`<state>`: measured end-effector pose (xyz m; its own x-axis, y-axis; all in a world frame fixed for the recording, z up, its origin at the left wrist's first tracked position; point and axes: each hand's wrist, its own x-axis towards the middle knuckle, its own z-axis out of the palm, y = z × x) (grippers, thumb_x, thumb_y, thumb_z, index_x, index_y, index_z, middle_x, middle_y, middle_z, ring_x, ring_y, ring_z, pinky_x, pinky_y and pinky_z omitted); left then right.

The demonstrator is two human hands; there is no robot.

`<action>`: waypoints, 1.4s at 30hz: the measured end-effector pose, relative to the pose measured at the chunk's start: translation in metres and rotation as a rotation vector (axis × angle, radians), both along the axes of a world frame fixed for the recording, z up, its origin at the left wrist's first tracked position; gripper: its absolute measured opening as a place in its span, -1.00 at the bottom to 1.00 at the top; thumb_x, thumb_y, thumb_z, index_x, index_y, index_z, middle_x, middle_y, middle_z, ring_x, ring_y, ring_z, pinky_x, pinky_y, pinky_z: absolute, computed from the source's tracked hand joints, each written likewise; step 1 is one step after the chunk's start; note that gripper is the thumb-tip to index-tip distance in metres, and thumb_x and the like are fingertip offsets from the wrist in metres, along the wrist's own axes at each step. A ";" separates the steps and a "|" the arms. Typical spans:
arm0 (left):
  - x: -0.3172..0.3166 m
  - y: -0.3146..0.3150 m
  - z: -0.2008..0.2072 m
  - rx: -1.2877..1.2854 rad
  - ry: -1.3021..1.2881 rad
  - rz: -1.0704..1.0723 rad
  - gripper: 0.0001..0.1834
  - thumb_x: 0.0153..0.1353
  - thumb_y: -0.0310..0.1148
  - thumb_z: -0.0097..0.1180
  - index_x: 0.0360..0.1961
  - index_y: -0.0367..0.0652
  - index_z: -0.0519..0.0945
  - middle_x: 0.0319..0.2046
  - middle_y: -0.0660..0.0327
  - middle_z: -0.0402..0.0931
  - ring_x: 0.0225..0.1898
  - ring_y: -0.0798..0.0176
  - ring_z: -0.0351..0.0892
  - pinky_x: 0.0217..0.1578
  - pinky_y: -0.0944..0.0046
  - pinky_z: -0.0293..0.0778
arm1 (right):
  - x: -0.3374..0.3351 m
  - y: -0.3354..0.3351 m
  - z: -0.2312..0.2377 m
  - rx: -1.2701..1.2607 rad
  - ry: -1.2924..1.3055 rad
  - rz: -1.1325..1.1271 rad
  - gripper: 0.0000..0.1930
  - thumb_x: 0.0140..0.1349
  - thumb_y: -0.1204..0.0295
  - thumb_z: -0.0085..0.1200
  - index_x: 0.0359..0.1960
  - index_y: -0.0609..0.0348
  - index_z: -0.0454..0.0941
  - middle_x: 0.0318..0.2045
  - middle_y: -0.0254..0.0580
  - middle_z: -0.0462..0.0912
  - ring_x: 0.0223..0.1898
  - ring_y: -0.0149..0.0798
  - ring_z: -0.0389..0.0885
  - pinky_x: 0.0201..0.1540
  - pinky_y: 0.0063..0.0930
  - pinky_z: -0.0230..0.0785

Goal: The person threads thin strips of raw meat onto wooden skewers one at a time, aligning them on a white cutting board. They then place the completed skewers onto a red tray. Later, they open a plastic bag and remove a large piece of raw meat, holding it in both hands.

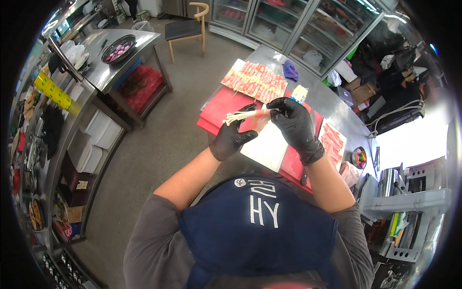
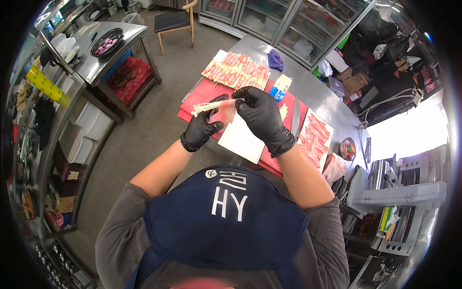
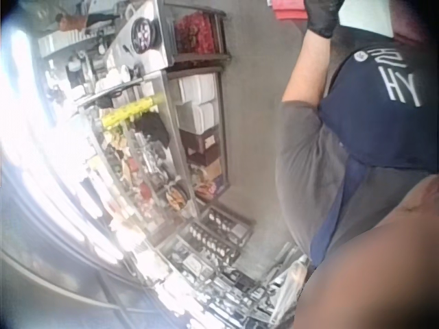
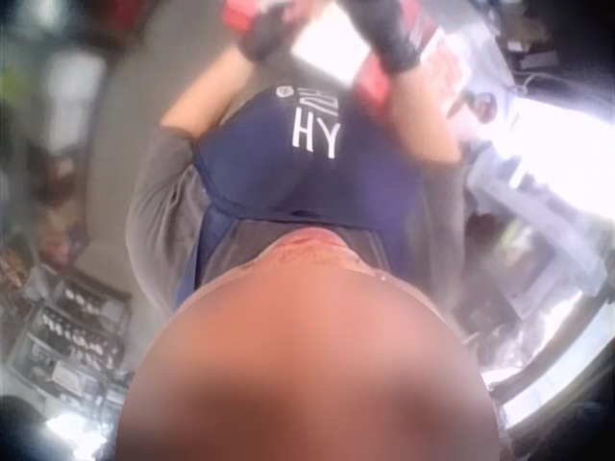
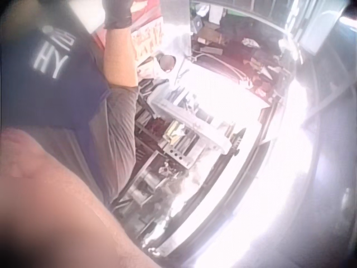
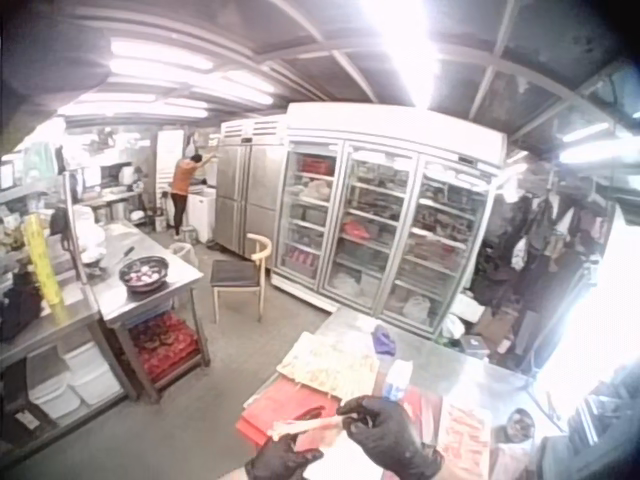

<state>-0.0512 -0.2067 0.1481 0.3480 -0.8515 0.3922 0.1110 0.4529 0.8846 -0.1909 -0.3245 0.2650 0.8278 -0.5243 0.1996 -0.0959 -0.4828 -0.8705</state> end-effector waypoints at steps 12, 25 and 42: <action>-0.009 0.000 0.035 0.110 0.103 -0.076 -0.76 0.23 -0.56 0.15 -0.07 -0.31 0.60 -0.14 0.17 0.61 -0.16 0.39 0.57 -0.20 0.44 0.51 | -0.010 0.001 -0.011 0.147 0.035 -0.009 -0.80 0.14 0.49 0.07 -0.22 0.34 0.53 -0.44 -0.24 0.60 -0.44 -0.44 0.50 -0.34 -0.53 0.39; -0.019 -0.001 0.032 0.199 0.269 0.043 -0.84 0.24 -0.52 0.16 -0.18 -0.37 0.62 -0.32 0.21 0.65 -0.29 0.46 0.56 -0.27 0.44 0.46 | -0.020 0.002 -0.022 -0.161 -0.065 -0.041 -0.66 0.12 0.57 0.14 -0.03 0.30 0.50 -0.33 -0.15 0.58 -0.41 -0.32 0.55 -0.29 -0.44 0.45; -0.023 0.009 0.035 0.034 0.019 -0.029 -0.83 0.17 -0.53 0.25 -0.20 -0.33 0.64 -0.27 0.21 0.64 -0.26 0.40 0.59 -0.24 0.41 0.51 | -0.033 0.006 -0.008 0.472 0.200 0.105 -0.84 0.19 0.44 0.00 -0.36 0.32 0.54 -0.62 -0.23 0.49 -0.59 -0.33 0.46 -0.47 -0.42 0.35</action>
<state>-0.0737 -0.1975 0.1834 0.3298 -0.8742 0.3564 0.1405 0.4188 0.8971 -0.2240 -0.3184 0.2570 0.8786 -0.4308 -0.2060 -0.2547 -0.0579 -0.9653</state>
